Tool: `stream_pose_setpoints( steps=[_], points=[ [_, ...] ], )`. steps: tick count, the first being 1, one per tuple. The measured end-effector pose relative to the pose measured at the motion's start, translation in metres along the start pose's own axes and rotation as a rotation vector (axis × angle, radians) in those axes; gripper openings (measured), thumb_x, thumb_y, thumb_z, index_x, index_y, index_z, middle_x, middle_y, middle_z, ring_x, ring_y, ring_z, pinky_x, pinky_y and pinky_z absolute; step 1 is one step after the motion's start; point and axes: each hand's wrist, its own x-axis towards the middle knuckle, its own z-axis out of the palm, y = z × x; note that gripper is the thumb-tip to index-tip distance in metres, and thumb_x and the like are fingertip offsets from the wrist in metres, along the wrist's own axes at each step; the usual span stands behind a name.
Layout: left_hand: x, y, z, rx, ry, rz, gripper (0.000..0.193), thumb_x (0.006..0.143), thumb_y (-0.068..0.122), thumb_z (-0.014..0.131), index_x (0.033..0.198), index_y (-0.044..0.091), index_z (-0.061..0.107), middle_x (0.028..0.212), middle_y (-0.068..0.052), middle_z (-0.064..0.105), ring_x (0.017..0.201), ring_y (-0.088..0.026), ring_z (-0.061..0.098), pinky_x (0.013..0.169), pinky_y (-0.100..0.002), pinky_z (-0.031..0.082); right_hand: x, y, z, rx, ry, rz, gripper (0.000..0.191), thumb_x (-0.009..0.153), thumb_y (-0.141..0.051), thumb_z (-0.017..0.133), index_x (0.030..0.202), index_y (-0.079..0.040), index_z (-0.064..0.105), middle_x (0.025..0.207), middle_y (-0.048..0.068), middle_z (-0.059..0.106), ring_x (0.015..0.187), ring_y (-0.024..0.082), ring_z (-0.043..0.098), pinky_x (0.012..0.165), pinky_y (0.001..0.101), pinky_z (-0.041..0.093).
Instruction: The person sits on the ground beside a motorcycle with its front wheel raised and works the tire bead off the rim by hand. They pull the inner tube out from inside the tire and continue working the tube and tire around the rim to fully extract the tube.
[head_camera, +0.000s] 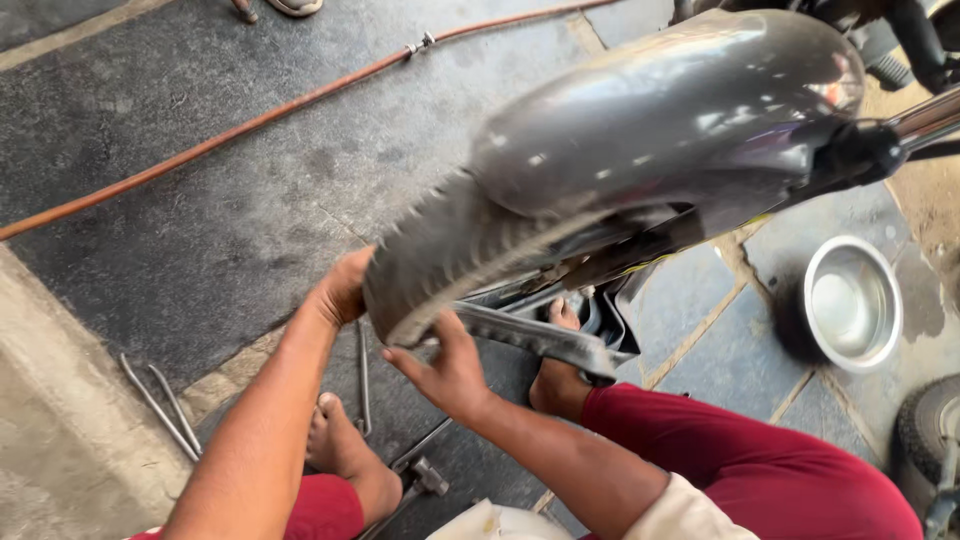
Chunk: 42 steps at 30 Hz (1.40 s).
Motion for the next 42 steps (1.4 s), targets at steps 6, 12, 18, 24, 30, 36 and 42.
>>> stream_pose_setpoints(
  steps=[6, 12, 18, 24, 30, 36, 42],
  points=[
    [-0.007, -0.020, 0.043, -0.039, -0.035, -0.186, 0.071, 0.087, 0.055, 0.067, 0.129, -0.003, 0.067, 0.118, -0.013, 0.075, 0.101, -0.021, 0.073, 0.089, -0.038, 0.060, -0.039, 0.004, -0.053, 0.223, -0.272, 0.144, 0.064, 0.078, -0.022, 0.091, 0.132, -0.001, 0.063, 0.132, 0.011, 0.069, 0.125, 0.022, 0.061, 0.108, 0.0359, 0.047],
    [-0.017, -0.032, 0.050, 0.087, -0.384, -0.030, 0.091, 0.078, 0.070, 0.075, 0.133, -0.001, 0.061, 0.125, -0.006, 0.065, 0.119, -0.017, 0.059, 0.102, -0.036, 0.048, -0.040, 0.017, -0.095, 0.073, -0.604, 0.153, 0.064, 0.084, -0.028, 0.086, 0.138, -0.006, 0.059, 0.141, 0.009, 0.062, 0.134, 0.022, 0.056, 0.109, 0.0381, 0.046],
    [-0.019, -0.017, 0.053, 0.525, -0.222, 0.171, 0.094, 0.079, 0.087, 0.054, 0.117, 0.002, 0.070, 0.108, -0.007, 0.060, 0.109, -0.019, 0.060, 0.096, -0.035, 0.048, -0.040, 0.028, -0.085, -0.052, -0.675, 0.146, 0.042, 0.093, -0.034, 0.078, 0.125, -0.009, 0.067, 0.124, 0.008, 0.070, 0.117, 0.024, 0.066, 0.099, 0.0399, 0.054],
    [-0.011, 0.001, 0.040, 0.652, -0.243, 0.244, 0.095, 0.084, 0.089, 0.043, 0.105, 0.002, 0.072, 0.097, -0.008, 0.061, 0.099, -0.020, 0.063, 0.090, -0.037, 0.050, -0.024, 0.040, -0.068, -0.183, -0.681, -0.057, 0.034, 0.096, -0.032, 0.075, 0.121, -0.010, 0.068, 0.121, 0.008, 0.070, 0.114, 0.024, 0.066, 0.094, 0.0412, 0.055],
    [-0.006, 0.006, 0.039, 0.672, -0.293, 0.255, 0.096, 0.085, 0.090, 0.038, 0.103, 0.002, 0.069, 0.098, -0.009, 0.061, 0.098, -0.022, 0.064, 0.088, -0.038, 0.050, -0.029, 0.042, -0.063, -0.174, -0.721, 0.114, 0.037, 0.095, -0.040, 0.071, 0.118, -0.012, 0.069, 0.117, 0.006, 0.072, 0.112, 0.022, 0.067, 0.094, 0.0407, 0.055],
    [-0.013, -0.006, 0.044, 0.695, -0.293, 0.311, 0.092, 0.088, 0.088, 0.038, 0.100, 0.002, 0.069, 0.098, -0.011, 0.060, 0.097, -0.024, 0.063, 0.089, -0.038, 0.051, -0.028, 0.040, -0.062, -0.183, -0.731, 0.074, 0.050, 0.097, -0.048, 0.058, 0.133, -0.013, 0.058, 0.133, 0.007, 0.062, 0.125, 0.025, 0.058, 0.105, 0.0433, 0.047],
    [-0.029, -0.027, 0.068, 0.723, -0.231, 0.442, 0.087, 0.090, 0.085, 0.043, 0.104, 0.003, 0.068, 0.100, -0.011, 0.061, 0.098, -0.026, 0.063, 0.090, -0.039, 0.051, -0.038, 0.012, -0.091, 0.290, -0.852, 0.613, 0.064, 0.098, -0.058, 0.043, 0.147, -0.017, 0.047, 0.149, 0.007, 0.053, 0.138, 0.027, 0.049, 0.116, 0.0460, 0.038]
  ],
)
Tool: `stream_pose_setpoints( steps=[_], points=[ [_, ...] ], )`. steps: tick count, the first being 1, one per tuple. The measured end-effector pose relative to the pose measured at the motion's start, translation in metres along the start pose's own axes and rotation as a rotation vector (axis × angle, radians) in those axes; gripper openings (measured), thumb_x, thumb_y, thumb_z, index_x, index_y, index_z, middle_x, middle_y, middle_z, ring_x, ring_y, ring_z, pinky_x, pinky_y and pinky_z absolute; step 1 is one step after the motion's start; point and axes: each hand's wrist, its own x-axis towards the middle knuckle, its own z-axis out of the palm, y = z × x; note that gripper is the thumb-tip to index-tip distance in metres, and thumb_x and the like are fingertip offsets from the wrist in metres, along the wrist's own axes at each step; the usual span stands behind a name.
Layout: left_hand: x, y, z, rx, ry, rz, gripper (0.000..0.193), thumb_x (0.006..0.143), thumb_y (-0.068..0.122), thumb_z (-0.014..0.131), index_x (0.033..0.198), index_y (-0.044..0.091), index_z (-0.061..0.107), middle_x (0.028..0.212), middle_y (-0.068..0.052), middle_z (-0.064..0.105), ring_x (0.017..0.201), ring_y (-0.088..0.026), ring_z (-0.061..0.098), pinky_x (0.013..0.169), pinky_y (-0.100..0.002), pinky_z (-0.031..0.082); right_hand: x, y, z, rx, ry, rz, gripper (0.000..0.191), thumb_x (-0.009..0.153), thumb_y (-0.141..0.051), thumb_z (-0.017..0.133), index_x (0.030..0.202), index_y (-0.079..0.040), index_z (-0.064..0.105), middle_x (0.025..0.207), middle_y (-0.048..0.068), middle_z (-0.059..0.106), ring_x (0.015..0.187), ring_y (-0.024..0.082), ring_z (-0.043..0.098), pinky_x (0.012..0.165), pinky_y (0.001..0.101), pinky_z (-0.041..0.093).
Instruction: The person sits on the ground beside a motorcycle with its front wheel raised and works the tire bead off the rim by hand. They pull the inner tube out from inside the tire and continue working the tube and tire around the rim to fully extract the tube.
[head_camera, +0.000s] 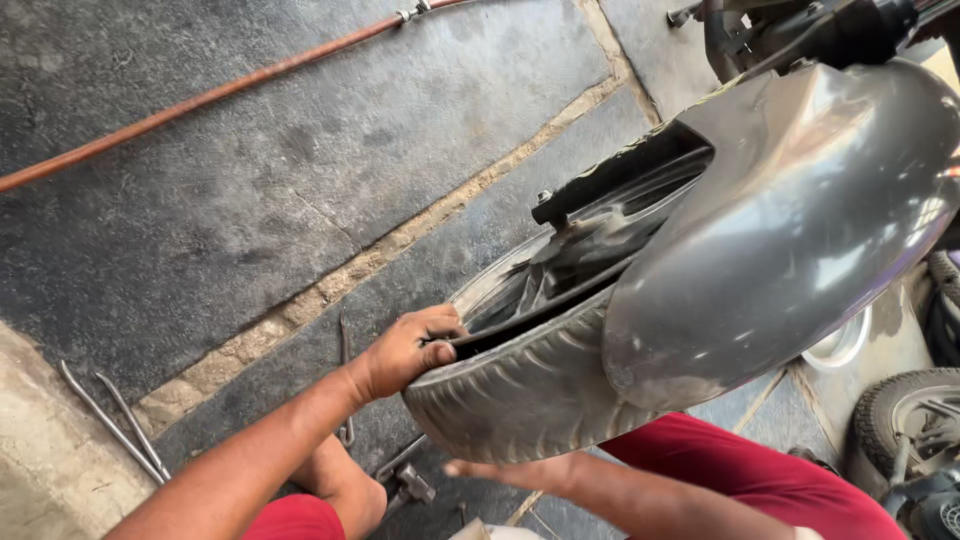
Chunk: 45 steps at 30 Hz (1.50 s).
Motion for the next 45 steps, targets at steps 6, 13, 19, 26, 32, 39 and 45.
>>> stream_pose_setpoints(
  steps=[6, 13, 19, 26, 32, 39, 45],
  points=[
    [0.006, 0.004, -0.007, -0.046, -0.110, -0.052, 0.090, 0.088, 0.086, 0.042, 0.105, 0.003, 0.074, 0.094, -0.010, 0.063, 0.098, -0.027, 0.062, 0.090, -0.039, 0.051, -0.007, -0.009, -0.005, -0.683, -0.049, -0.035, 0.075, 0.099, -0.067, 0.037, 0.155, -0.016, 0.041, 0.159, 0.011, 0.044, 0.145, 0.032, 0.041, 0.120, 0.0487, 0.032],
    [0.010, -0.013, -0.018, -0.088, -0.163, -0.043, 0.092, 0.090, 0.087, 0.041, 0.115, 0.004, 0.070, 0.115, -0.010, 0.069, 0.114, -0.024, 0.063, 0.101, -0.037, 0.048, 0.014, 0.014, -0.007, -0.701, -0.029, -0.057, 0.070, 0.094, -0.059, 0.054, 0.147, -0.013, 0.049, 0.151, 0.013, 0.050, 0.139, 0.032, 0.047, 0.115, 0.0474, 0.037],
    [0.003, -0.041, -0.015, -0.025, -0.132, -0.186, 0.089, 0.080, 0.087, 0.047, 0.095, 0.004, 0.074, 0.082, -0.010, 0.073, 0.082, -0.023, 0.072, 0.078, -0.039, 0.057, 0.011, 0.050, -0.013, -0.671, 0.136, -0.139, 0.066, 0.087, -0.051, 0.072, 0.138, -0.011, 0.058, 0.142, 0.013, 0.060, 0.132, 0.032, 0.056, 0.111, 0.0455, 0.044],
    [0.010, -0.069, -0.031, -0.144, 0.029, -0.161, 0.083, 0.090, 0.081, 0.051, 0.076, 0.001, 0.069, 0.073, -0.004, 0.066, 0.072, -0.009, 0.058, 0.066, -0.032, 0.051, 0.047, 0.052, -0.003, -0.856, 0.723, -0.542, 0.064, 0.078, -0.042, 0.094, 0.126, -0.009, 0.069, 0.130, 0.014, 0.070, 0.123, 0.031, 0.066, 0.106, 0.0433, 0.052],
    [0.010, -0.069, -0.036, -0.321, 0.019, -0.213, 0.081, 0.090, 0.077, 0.056, 0.080, -0.002, 0.067, 0.075, 0.001, 0.065, 0.072, -0.007, 0.053, 0.062, -0.030, 0.049, 0.073, 0.035, 0.016, -0.994, 0.883, -0.768, 0.076, 0.075, -0.045, 0.091, 0.134, -0.007, 0.062, 0.135, 0.019, 0.065, 0.131, 0.040, 0.059, 0.112, 0.0505, 0.044],
    [-0.001, -0.045, -0.017, -0.146, 0.001, -0.232, 0.085, 0.092, 0.078, 0.050, 0.087, -0.004, 0.072, 0.077, -0.004, 0.070, 0.076, -0.008, 0.060, 0.068, -0.030, 0.052, 0.065, 0.061, 0.013, -0.647, 0.702, -0.602, 0.082, 0.077, -0.047, 0.086, 0.143, -0.012, 0.051, 0.141, 0.007, 0.059, 0.132, 0.026, 0.058, 0.110, 0.0419, 0.049],
    [0.002, -0.010, -0.003, -0.176, -0.095, -0.168, 0.100, 0.087, 0.087, 0.043, 0.120, -0.002, 0.074, 0.112, -0.007, 0.077, 0.106, -0.011, 0.070, 0.095, -0.027, 0.054, 0.079, 0.075, -0.003, 1.493, -0.179, -0.284, 0.054, 0.102, -0.037, 0.063, 0.146, -0.010, 0.047, 0.143, 0.008, 0.054, 0.129, 0.024, 0.055, 0.107, 0.0426, 0.047]
  ],
)
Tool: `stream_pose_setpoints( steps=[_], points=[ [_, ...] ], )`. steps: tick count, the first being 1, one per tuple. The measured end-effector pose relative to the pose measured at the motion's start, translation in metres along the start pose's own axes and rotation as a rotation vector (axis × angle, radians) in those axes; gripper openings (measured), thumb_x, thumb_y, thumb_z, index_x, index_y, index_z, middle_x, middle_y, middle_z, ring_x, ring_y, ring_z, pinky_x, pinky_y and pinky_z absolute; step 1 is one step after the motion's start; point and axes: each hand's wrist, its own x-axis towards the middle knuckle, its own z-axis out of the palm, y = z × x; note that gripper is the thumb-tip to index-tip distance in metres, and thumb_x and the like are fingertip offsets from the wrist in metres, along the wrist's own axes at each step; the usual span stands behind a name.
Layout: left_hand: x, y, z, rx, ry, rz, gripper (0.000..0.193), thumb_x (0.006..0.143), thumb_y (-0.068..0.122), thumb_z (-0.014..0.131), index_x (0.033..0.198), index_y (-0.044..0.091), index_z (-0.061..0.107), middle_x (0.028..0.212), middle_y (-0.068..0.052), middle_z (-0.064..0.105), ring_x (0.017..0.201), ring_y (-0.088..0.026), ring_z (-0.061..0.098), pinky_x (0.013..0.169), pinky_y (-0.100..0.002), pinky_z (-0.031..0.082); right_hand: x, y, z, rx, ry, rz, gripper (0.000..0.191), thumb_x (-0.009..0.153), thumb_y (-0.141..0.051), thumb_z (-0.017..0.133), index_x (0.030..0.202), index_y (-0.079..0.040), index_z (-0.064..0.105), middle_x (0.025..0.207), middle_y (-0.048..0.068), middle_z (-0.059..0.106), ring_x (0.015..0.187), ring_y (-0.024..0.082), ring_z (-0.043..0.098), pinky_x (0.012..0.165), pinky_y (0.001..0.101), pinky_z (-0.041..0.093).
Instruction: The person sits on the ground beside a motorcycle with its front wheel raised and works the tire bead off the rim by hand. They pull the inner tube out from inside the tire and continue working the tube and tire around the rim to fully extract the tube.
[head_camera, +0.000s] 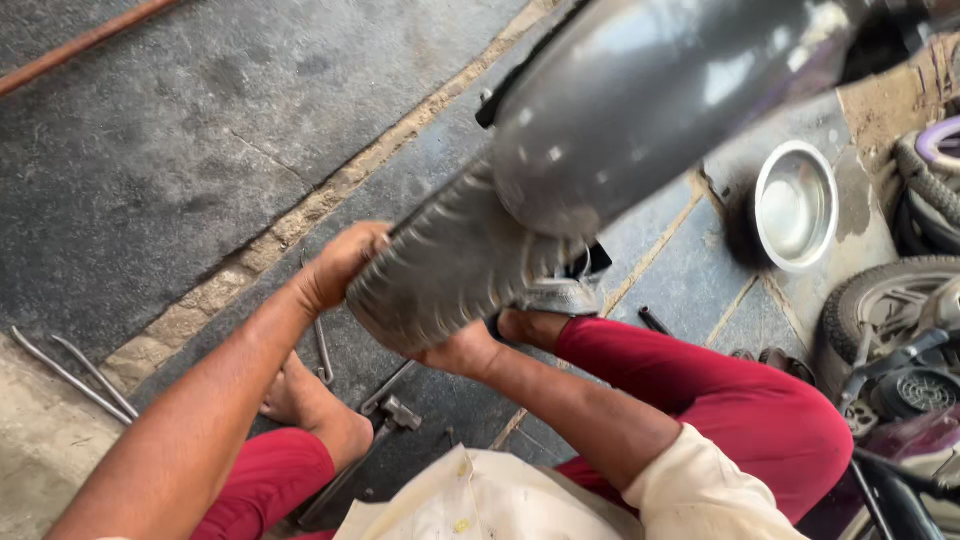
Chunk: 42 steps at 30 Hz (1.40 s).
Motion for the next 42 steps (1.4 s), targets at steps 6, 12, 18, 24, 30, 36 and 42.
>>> stream_pose_setpoints(
  steps=[6, 12, 18, 24, 30, 36, 42],
  points=[
    [0.000, 0.013, 0.002, -0.415, -0.096, -0.153, 0.101, 0.073, 0.081, 0.069, 0.130, -0.002, 0.066, 0.122, -0.012, 0.073, 0.113, -0.018, 0.066, 0.096, -0.035, 0.053, 0.004, -0.007, 0.004, 0.532, 0.015, 0.242, 0.055, 0.104, -0.038, 0.058, 0.150, -0.010, 0.044, 0.149, 0.009, 0.050, 0.134, 0.024, 0.051, 0.112, 0.0424, 0.044],
    [0.005, -0.017, -0.023, -0.121, -0.033, -0.137, 0.097, 0.076, 0.085, 0.060, 0.116, -0.002, 0.079, 0.108, -0.016, 0.080, 0.103, -0.020, 0.072, 0.089, -0.034, 0.058, 0.019, -0.004, 0.007, 0.652, 0.039, 0.300, 0.057, 0.106, -0.038, 0.053, 0.154, -0.010, 0.041, 0.154, 0.009, 0.046, 0.140, 0.024, 0.048, 0.117, 0.0421, 0.040],
    [0.008, -0.035, -0.024, 0.041, -0.008, -0.025, 0.093, 0.085, 0.081, 0.054, 0.119, -0.003, 0.075, 0.109, -0.017, 0.081, 0.106, -0.019, 0.071, 0.095, -0.034, 0.055, -0.002, -0.006, -0.007, 0.601, 0.102, 0.270, 0.058, 0.108, -0.039, 0.048, 0.158, -0.010, 0.039, 0.160, 0.010, 0.041, 0.145, 0.024, 0.044, 0.122, 0.0419, 0.037],
    [0.006, -0.024, 0.041, 0.063, 0.030, -0.004, 0.082, 0.091, 0.075, 0.054, 0.111, -0.003, 0.071, 0.103, -0.015, 0.075, 0.102, -0.017, 0.066, 0.092, -0.036, 0.052, -0.054, -0.005, -0.017, -0.075, -0.056, 0.080, 0.058, 0.104, -0.044, 0.053, 0.153, -0.013, 0.043, 0.157, 0.008, 0.045, 0.143, 0.027, 0.043, 0.118, 0.0465, 0.035],
    [0.022, 0.053, 0.067, -0.070, 0.016, -0.013, 0.089, 0.089, 0.083, 0.042, 0.094, 0.002, 0.079, 0.085, -0.007, 0.078, 0.084, -0.010, 0.069, 0.077, -0.035, 0.057, -0.107, -0.003, 0.031, -2.149, 0.175, -0.405, 0.078, 0.078, -0.035, 0.090, 0.144, -0.011, 0.055, 0.144, 0.005, 0.061, 0.133, 0.021, 0.056, 0.113, 0.0399, 0.045],
    [0.026, 0.094, 0.083, 0.161, 0.162, -0.035, 0.087, 0.081, 0.085, 0.048, 0.079, 0.004, 0.080, 0.063, -0.007, 0.072, 0.067, -0.009, 0.068, 0.064, -0.036, 0.055, -0.132, -0.010, 0.064, -2.128, 0.241, -0.428, 0.077, 0.071, -0.030, 0.096, 0.137, -0.009, 0.062, 0.134, 0.007, 0.070, 0.125, 0.021, 0.063, 0.106, 0.0381, 0.051],
    [0.031, 0.070, 0.076, 0.229, 0.201, -0.086, 0.080, 0.088, 0.074, 0.057, 0.076, -0.002, 0.076, 0.059, -0.014, 0.064, 0.064, -0.009, 0.058, 0.059, -0.037, 0.052, -0.134, -0.005, 0.058, -1.568, 0.350, -0.363, 0.083, 0.069, -0.017, 0.095, 0.139, 0.002, 0.053, 0.133, 0.011, 0.067, 0.123, 0.022, 0.063, 0.105, 0.0381, 0.052]
  ],
)
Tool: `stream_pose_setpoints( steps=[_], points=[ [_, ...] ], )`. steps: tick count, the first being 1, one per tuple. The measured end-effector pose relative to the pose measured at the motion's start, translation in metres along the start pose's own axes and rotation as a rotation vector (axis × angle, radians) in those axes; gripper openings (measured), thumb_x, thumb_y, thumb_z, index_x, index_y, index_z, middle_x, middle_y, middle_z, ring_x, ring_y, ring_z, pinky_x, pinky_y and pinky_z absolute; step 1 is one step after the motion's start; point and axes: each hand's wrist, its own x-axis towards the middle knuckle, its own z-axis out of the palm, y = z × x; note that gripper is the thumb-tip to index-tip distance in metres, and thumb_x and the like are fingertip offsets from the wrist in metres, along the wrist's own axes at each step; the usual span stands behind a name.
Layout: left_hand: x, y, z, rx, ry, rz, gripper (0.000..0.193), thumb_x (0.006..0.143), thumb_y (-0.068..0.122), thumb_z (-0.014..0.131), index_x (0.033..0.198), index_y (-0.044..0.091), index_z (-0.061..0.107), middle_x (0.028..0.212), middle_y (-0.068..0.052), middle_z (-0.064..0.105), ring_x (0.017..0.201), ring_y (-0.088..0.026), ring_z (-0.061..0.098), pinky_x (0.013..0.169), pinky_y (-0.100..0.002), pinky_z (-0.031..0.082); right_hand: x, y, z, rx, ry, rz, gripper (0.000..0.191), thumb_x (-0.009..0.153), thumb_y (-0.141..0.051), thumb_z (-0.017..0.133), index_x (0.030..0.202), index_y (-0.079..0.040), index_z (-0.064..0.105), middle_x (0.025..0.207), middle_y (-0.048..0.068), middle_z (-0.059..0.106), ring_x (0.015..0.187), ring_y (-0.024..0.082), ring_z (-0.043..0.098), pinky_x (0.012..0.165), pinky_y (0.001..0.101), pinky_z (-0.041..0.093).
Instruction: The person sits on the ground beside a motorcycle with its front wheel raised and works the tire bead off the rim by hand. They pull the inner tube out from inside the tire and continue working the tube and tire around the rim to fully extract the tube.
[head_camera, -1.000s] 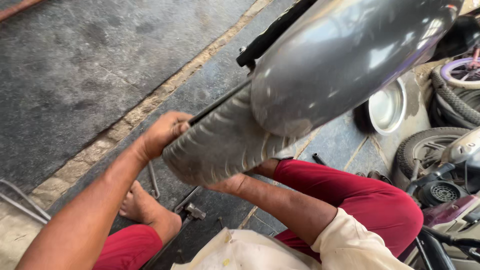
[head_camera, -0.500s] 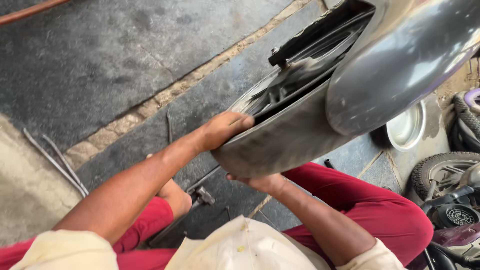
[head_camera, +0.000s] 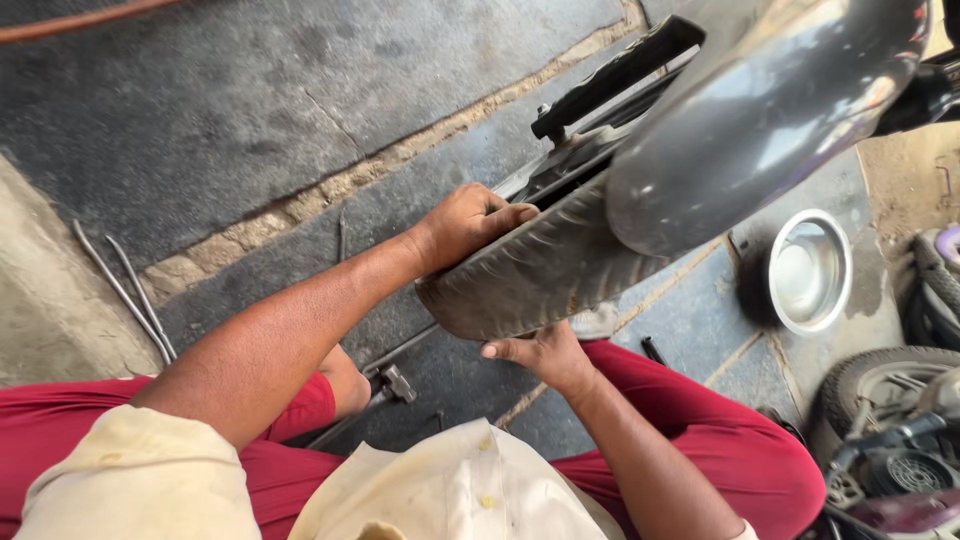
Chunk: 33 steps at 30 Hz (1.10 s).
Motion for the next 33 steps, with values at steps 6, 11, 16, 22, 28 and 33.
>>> stream_pose_setpoints(
  steps=[6, 11, 16, 22, 28, 33],
  points=[
    [0.009, -0.010, -0.001, -0.086, -0.032, 0.123, 0.068, 0.093, 0.065, 0.057, 0.093, 0.001, 0.079, 0.075, -0.008, 0.077, 0.070, -0.006, 0.068, 0.068, -0.031, 0.056, 0.000, -0.004, -0.002, 0.207, -0.087, -0.091, 0.089, 0.075, -0.014, 0.092, 0.146, 0.003, 0.043, 0.143, 0.012, 0.058, 0.134, 0.023, 0.055, 0.113, 0.0385, 0.045],
    [-0.006, -0.007, 0.003, -0.349, -0.169, -0.122, 0.064, 0.094, 0.061, 0.056, 0.103, 0.002, 0.079, 0.088, -0.002, 0.078, 0.081, -0.006, 0.066, 0.075, -0.030, 0.057, -0.003, -0.001, 0.007, -0.061, -0.066, -0.227, 0.092, 0.077, -0.024, 0.092, 0.149, 0.005, 0.043, 0.147, 0.015, 0.058, 0.140, 0.025, 0.052, 0.119, 0.0383, 0.038],
    [-0.016, -0.014, 0.011, -0.332, -0.083, 0.086, 0.066, 0.095, 0.062, 0.061, 0.103, -0.002, 0.077, 0.089, -0.003, 0.078, 0.082, -0.007, 0.066, 0.075, -0.031, 0.056, -0.002, 0.002, 0.028, -0.120, 0.105, -0.281, 0.092, 0.076, -0.031, 0.093, 0.147, 0.002, 0.044, 0.142, 0.013, 0.061, 0.135, 0.024, 0.059, 0.114, 0.0380, 0.048],
    [-0.009, -0.010, 0.016, -0.143, -0.001, 0.086, 0.075, 0.090, 0.070, 0.062, 0.091, -0.003, 0.078, 0.076, -0.006, 0.075, 0.074, -0.007, 0.063, 0.067, -0.033, 0.055, -0.009, -0.022, 0.034, 0.106, 0.084, -0.250, 0.086, 0.078, -0.026, 0.090, 0.146, 0.003, 0.047, 0.139, 0.015, 0.062, 0.131, 0.026, 0.060, 0.111, 0.0394, 0.050],
    [-0.012, -0.006, 0.023, -0.016, 0.042, 0.124, 0.080, 0.089, 0.075, 0.059, 0.087, -0.004, 0.076, 0.071, -0.007, 0.073, 0.070, -0.008, 0.063, 0.066, -0.033, 0.054, -0.027, -0.023, 0.034, 0.062, 0.186, -0.179, 0.084, 0.075, -0.024, 0.090, 0.142, 0.004, 0.047, 0.132, 0.014, 0.064, 0.127, 0.025, 0.062, 0.109, 0.0387, 0.050],
    [-0.002, -0.047, 0.041, 0.228, 0.160, 0.249, 0.070, 0.095, 0.066, 0.058, 0.090, -0.002, 0.074, 0.079, -0.016, 0.071, 0.076, -0.021, 0.064, 0.069, -0.040, 0.051, -0.041, -0.006, 0.026, 0.216, 0.267, -0.201, 0.092, 0.073, -0.021, 0.090, 0.146, 0.003, 0.039, 0.138, 0.013, 0.058, 0.132, 0.025, 0.056, 0.113, 0.0415, 0.046]
  ],
)
